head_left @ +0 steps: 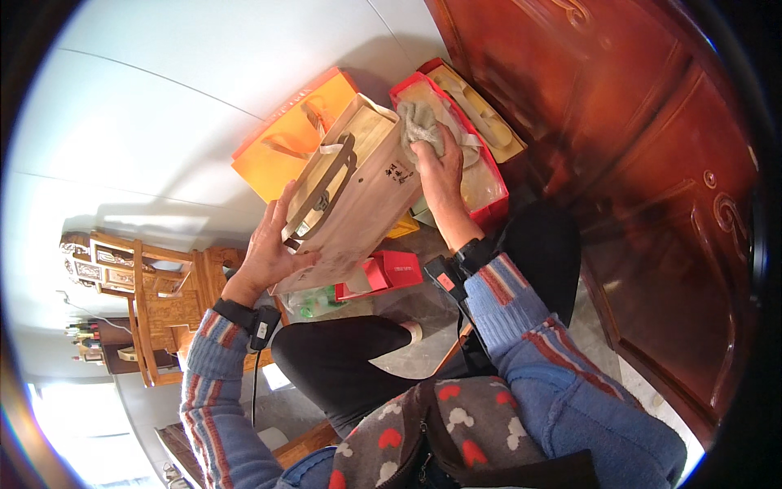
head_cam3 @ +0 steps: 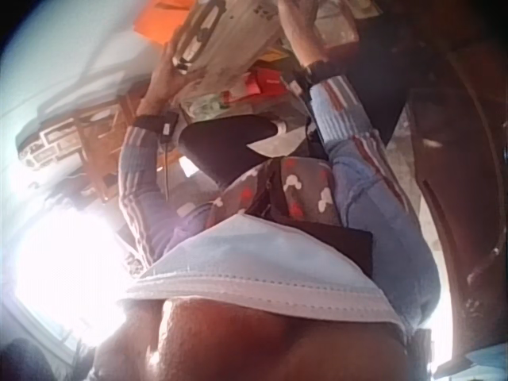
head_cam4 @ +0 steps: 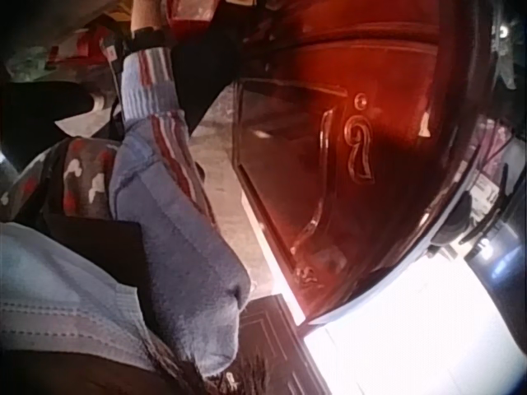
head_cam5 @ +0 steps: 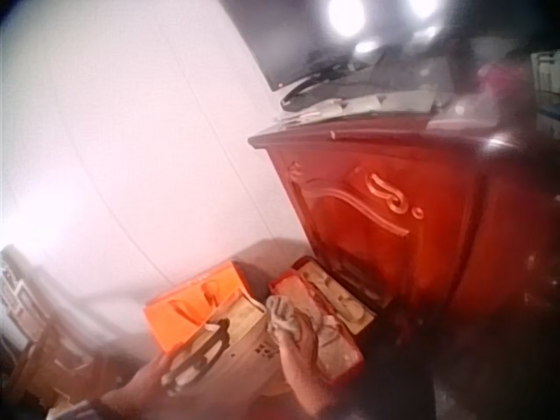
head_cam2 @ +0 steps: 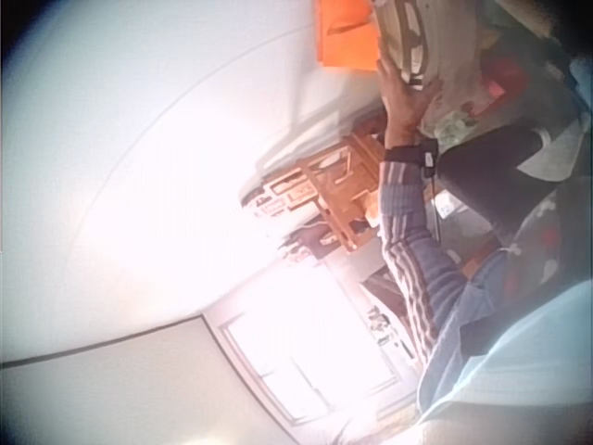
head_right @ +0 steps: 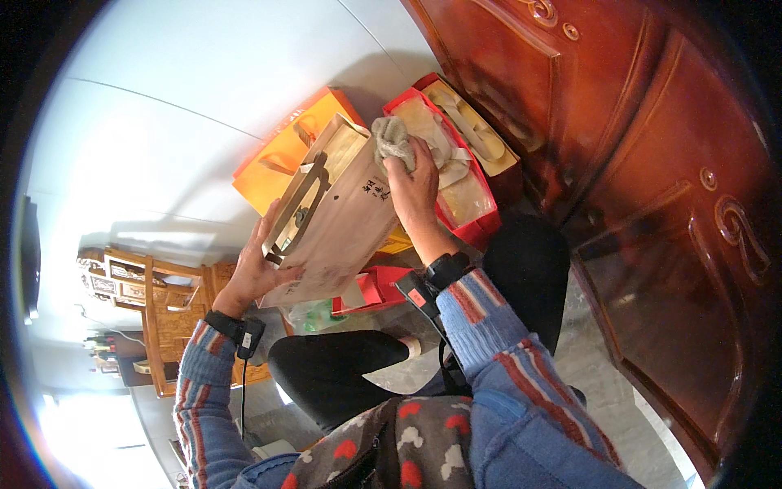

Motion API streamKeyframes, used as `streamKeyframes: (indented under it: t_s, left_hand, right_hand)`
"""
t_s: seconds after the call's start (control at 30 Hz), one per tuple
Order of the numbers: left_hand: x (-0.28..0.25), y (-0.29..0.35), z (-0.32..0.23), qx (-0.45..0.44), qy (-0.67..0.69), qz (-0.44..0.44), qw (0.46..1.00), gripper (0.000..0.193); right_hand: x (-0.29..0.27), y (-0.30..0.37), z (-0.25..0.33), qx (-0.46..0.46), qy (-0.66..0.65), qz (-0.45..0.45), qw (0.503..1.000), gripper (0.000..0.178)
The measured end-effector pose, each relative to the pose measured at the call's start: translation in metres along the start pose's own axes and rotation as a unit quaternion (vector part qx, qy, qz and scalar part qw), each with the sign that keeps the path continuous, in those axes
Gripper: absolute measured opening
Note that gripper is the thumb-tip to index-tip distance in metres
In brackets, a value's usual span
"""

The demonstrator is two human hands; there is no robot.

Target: The person sits on the floor and wipes several gift boxes and bags with a cloth. They handle each item one at a time, turning them over to wipe different sides, then place them back in a pile.

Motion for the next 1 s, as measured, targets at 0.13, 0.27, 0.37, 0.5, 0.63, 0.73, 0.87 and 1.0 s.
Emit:
streamKeyframes:
  t_s: [0.13, 0.27, 0.37, 0.5, 0.63, 0.73, 0.87, 1.0]
  left_hand:
    - [-0.007, -0.003, 0.003, 0.015, -0.033, 0.014, 0.999, 0.123]
    - [-0.014, -0.016, 0.011, 0.058, -0.052, 0.007, 0.997, 0.122]
    - [-0.017, -0.019, 0.024, 0.018, -0.036, 0.013, 0.999, 0.121]
    - [-0.013, -0.02, 0.033, 0.017, -0.049, 0.026, 0.998, 0.121]
    - [-0.012, -0.017, 0.032, 0.046, -0.065, 0.015, 0.997, 0.121]
    - [-0.007, -0.01, 0.031, 0.005, -0.069, 0.044, 0.997, 0.122]
    - [-0.001, -0.006, 0.023, 0.075, -0.118, 0.035, 0.99, 0.121]
    - [-0.004, -0.011, 0.026, 0.089, -0.136, 0.027, 0.986, 0.116]
  right_hand:
    - [-0.01, 0.004, -0.029, 0.15, 0.01, -0.09, 0.984, 0.038]
    - [-0.014, 0.006, -0.028, 0.147, 0.028, -0.06, 0.987, 0.034]
    - [-0.01, 0.003, -0.01, 0.16, 0.014, -0.016, 0.987, 0.032]
    - [0.0, -0.005, 0.009, 0.146, -0.034, 0.035, 0.988, 0.03]
    - [0.007, -0.008, 0.0, -0.02, -0.07, 0.037, 0.997, 0.032]
    - [-0.004, -0.003, -0.037, 0.136, 0.01, 0.054, 0.989, 0.037]
    - [-0.026, 0.014, -0.06, 0.388, 0.1, 0.031, 0.916, 0.039]
    - [-0.014, 0.007, -0.008, 0.119, 0.007, 0.088, 0.989, 0.038]
Point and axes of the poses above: each hand's wrist, its own y-axis away from the middle knuckle, its own x-axis out of the palm, z = x × y, the point moved 3 cm from there along -y, towards the middle knuckle, and after that the axes turned 7 degrees about -y, right-handed, at the moved point
